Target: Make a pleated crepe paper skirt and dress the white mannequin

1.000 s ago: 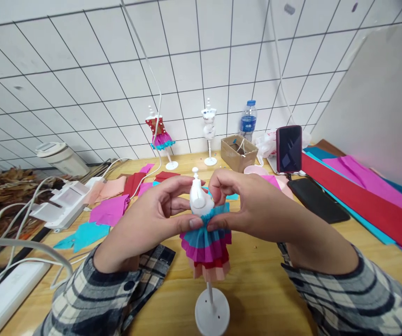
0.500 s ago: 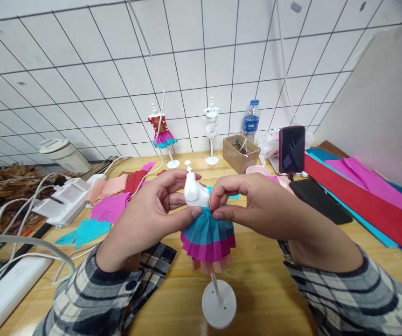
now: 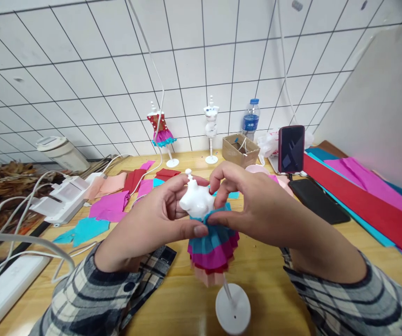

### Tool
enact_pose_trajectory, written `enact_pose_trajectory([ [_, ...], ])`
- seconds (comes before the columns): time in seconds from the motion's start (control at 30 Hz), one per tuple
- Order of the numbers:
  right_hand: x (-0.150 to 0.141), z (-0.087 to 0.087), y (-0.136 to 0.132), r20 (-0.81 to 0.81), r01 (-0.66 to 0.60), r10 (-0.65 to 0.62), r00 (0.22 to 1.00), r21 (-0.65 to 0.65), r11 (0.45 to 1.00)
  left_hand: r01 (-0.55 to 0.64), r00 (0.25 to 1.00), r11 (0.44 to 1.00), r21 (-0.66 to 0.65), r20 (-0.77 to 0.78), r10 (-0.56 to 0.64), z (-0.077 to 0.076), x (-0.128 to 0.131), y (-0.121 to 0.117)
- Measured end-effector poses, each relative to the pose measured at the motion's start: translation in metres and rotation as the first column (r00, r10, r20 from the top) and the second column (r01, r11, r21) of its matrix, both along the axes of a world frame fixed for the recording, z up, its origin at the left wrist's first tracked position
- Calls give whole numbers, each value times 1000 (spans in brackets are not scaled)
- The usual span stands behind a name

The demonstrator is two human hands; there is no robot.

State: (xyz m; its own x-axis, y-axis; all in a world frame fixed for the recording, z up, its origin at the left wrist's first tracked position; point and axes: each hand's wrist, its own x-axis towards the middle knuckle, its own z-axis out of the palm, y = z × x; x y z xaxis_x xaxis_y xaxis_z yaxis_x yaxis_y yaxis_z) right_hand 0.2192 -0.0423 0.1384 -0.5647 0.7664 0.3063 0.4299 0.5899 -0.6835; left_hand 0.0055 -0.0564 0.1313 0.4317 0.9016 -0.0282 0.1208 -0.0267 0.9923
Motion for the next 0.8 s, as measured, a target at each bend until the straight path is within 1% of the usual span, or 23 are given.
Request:
enact_pose_trajectory([
  [0.1, -2, -2, 0, 1, -18, 18, 1000, -15, 1000, -11, 999, 1000, -18, -30, 11, 1, 3, 0],
  [0.17, -2, -2, 2, 4, -16, 16, 1000, -47, 999, 4, 1000, 1000, -10, -27, -4, 0, 3, 2],
  [0.33, 1, -1, 7, -25, -76, 73, 997, -191, 979, 4, 999, 1000, 31, -38, -3, -4, 0, 5],
  [0.43, 2, 0, 9, -38, -61, 55, 998, -196, 979, -4, 999, 1000, 13, -43, 5, -2, -1, 6],
  [0.53, 3, 0, 10, -50, -46, 38, 998, -181, 982, -37, 999, 999, 29, -37, 38, -1, -1, 8],
  [0.6, 5, -1, 11, -52, -69, 59, 997, -234, 970, -62, 998, 996, 58, -10, 62, -1, -4, 10],
  [0.7, 9, -2, 14, 2, -85, 90, 996, -320, 944, -116, 992, 989, 91, 61, 110, -1, -9, 11],
  [0.73, 10, -2, 15, 22, -83, 95, 995, -322, 943, -130, 989, 987, 98, 83, 122, -1, -10, 11],
  [0.8, 11, -2, 16, 33, -97, 111, 993, -283, 954, -139, 987, 986, 95, 97, 130, 1, -12, 11],
])
